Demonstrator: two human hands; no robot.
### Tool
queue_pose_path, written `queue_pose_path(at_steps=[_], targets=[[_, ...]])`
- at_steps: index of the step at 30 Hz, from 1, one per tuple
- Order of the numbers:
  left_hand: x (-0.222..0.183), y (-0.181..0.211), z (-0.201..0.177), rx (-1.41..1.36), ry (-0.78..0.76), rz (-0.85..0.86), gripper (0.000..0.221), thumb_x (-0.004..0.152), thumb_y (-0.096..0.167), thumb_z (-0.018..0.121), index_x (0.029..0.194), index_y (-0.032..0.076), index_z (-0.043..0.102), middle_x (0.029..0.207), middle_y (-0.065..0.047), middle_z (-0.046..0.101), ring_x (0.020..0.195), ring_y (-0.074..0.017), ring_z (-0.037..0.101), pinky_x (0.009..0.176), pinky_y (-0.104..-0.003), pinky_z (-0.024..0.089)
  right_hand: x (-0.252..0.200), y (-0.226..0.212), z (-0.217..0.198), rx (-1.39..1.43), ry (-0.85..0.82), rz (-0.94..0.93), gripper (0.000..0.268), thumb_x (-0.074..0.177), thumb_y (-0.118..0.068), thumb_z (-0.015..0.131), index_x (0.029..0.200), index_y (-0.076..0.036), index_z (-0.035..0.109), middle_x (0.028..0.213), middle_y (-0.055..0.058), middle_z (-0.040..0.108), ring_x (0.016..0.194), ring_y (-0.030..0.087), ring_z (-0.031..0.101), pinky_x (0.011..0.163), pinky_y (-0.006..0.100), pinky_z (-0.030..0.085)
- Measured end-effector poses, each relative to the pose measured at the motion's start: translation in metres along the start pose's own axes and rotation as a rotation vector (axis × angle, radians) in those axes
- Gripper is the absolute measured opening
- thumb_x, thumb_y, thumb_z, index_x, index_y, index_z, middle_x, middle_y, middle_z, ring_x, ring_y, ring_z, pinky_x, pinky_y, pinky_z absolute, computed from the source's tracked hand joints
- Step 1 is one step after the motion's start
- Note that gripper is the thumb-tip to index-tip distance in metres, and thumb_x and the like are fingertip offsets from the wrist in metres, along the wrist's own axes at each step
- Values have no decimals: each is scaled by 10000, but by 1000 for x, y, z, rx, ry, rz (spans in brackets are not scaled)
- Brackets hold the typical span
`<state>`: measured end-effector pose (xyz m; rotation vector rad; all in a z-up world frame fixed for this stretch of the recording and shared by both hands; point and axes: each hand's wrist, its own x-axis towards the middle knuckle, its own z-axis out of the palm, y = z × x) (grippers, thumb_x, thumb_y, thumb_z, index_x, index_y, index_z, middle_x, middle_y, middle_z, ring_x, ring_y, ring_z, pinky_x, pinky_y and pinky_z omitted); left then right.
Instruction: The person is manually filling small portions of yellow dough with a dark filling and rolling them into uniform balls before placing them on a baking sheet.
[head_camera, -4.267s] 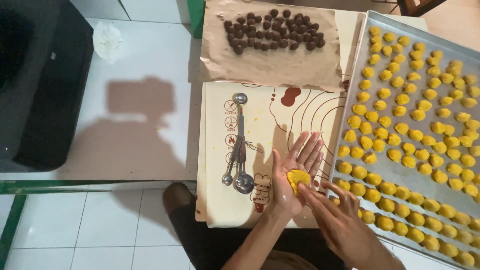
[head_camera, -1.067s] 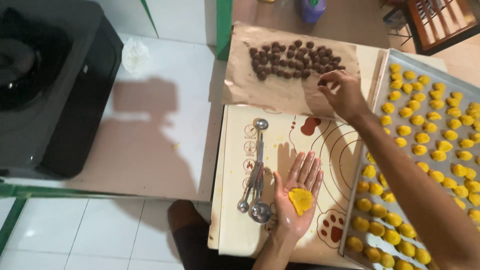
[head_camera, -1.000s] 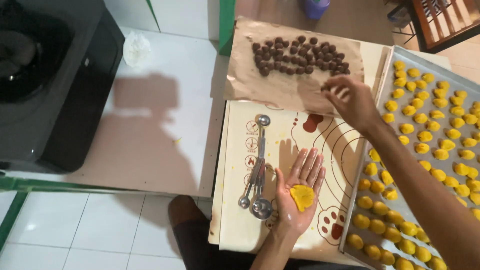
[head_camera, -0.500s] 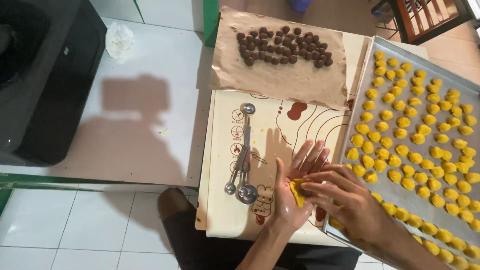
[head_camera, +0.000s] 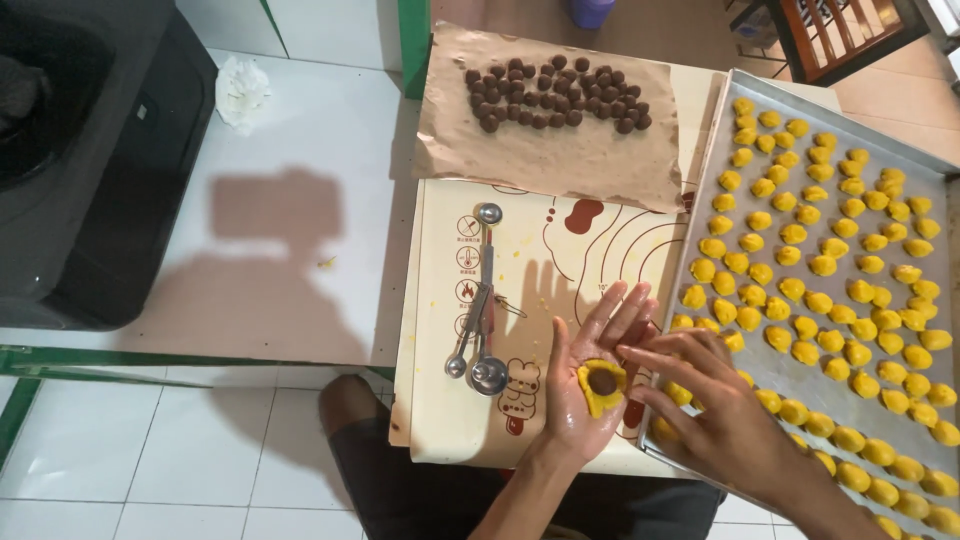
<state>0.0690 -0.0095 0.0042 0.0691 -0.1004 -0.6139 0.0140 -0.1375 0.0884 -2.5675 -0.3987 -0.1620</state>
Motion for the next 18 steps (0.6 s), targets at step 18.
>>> queue_pose_path(at_steps=[18], targets=[[-13, -8, 4, 216, -131, 16, 762, 1020, 681, 333, 1587, 173, 376, 1688, -109, 328, 1600, -266, 276, 1265, -417, 283, -22, 4, 49, 440, 238, 510, 267, 762, -256, 873, 976, -141, 762, 1003, -48, 764, 889, 87, 637, 768, 276, 394]])
